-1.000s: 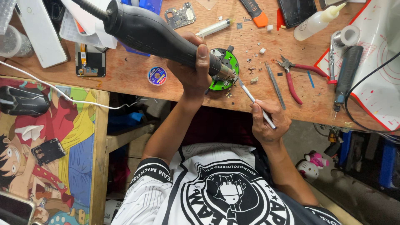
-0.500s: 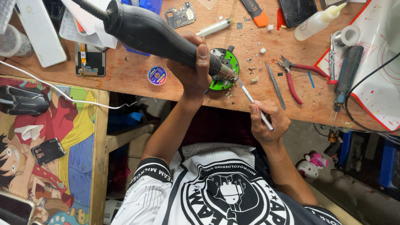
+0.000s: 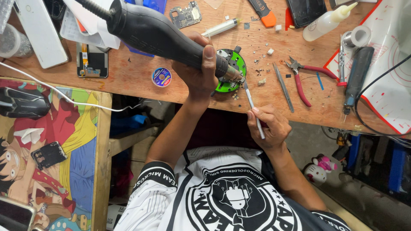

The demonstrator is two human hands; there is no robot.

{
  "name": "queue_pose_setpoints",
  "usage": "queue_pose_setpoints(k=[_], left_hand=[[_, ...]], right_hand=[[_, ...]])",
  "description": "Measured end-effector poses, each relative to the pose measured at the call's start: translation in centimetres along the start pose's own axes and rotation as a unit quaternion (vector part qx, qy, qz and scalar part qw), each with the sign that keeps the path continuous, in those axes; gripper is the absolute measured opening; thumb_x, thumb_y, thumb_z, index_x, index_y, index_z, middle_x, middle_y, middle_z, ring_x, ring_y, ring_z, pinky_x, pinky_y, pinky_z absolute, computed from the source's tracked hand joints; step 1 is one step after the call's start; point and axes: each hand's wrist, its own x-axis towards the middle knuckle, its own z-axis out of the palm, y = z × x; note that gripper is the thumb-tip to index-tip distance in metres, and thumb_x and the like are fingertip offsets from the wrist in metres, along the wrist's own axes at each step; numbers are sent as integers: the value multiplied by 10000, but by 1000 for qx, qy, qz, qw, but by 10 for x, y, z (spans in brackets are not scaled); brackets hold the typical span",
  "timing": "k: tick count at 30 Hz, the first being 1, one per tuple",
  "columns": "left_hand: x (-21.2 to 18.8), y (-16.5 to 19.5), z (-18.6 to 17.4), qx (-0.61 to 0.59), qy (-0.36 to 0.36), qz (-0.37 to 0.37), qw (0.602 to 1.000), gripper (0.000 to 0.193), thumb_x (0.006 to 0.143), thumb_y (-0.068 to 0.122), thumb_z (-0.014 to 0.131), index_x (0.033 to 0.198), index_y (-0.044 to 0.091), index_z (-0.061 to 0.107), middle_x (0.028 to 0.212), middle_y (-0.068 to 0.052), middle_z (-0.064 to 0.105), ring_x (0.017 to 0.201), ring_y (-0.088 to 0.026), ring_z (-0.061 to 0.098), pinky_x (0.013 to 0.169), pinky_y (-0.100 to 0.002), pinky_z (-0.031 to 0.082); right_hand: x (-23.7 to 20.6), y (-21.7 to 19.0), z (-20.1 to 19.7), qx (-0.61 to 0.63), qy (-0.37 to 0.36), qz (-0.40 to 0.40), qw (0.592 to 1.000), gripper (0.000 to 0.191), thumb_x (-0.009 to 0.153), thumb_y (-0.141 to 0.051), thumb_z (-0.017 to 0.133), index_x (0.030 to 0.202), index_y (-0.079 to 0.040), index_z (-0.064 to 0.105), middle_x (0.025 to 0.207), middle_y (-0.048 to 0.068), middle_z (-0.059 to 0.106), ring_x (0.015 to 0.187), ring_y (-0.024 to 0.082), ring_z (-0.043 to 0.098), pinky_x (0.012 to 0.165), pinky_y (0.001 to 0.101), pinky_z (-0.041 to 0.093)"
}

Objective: The person uses a hot air gun to heat a small green circuit board while manipulating components with tweezers and a metal tool. They apply a liquid from a syringe and continue to reposition small parts on the board throughout the clip.

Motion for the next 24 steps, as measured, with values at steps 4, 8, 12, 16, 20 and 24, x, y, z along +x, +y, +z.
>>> queue_pose_setpoints(k=[4,8,12,16,20,24], left_hand=[[0,0,0,4,2,-2,1000,257,1001,237,657,977,-9,583,794,-60,615,661,-107,590,646,-241,467],[0,1,-1,2,-4,1,1000,248,1007,228,655,976,-6,582,797,-60,612,661,-106,586,648,-245,466],[0,0,-1,-3,-2,-1,1000,236,1003,214,652,982,-10,582,801,-64,615,663,-108,591,646,-250,475],[1,0,-2,6,-6,7,1000,217,1002,203,644,986,-7,589,788,-61,624,650,-99,594,642,-242,476],[0,0,-2,-4,-4,-3,1000,220,999,196,648,1003,-14,582,788,-69,628,658,-104,598,643,-241,477],[0,-1,-1,-6,-4,6,1000,221,1007,202,646,1005,-9,585,798,-75,628,665,-109,604,653,-247,488]], right_hand=[[-1,1,0,5,0,7,1000,179,925,54,765,1053,4,649,853,134,696,692,205,672,605,301,526],[-3,1,-1,-10,8,17,1000,175,936,53,759,1054,1,641,874,138,696,696,197,661,600,299,516],[-4,1,-1,-4,16,40,999,161,942,56,751,1048,-1,643,879,134,702,665,167,625,573,289,483],[-3,3,-1,-4,12,32,999,155,949,45,752,1048,-3,643,881,129,698,672,157,629,569,280,481],[-3,3,-1,-1,9,31,999,150,949,40,752,1047,-3,647,879,127,698,671,153,628,566,272,480],[-3,3,-1,-8,6,27,1000,158,945,39,759,1048,-4,648,875,125,695,672,155,624,564,273,476]])
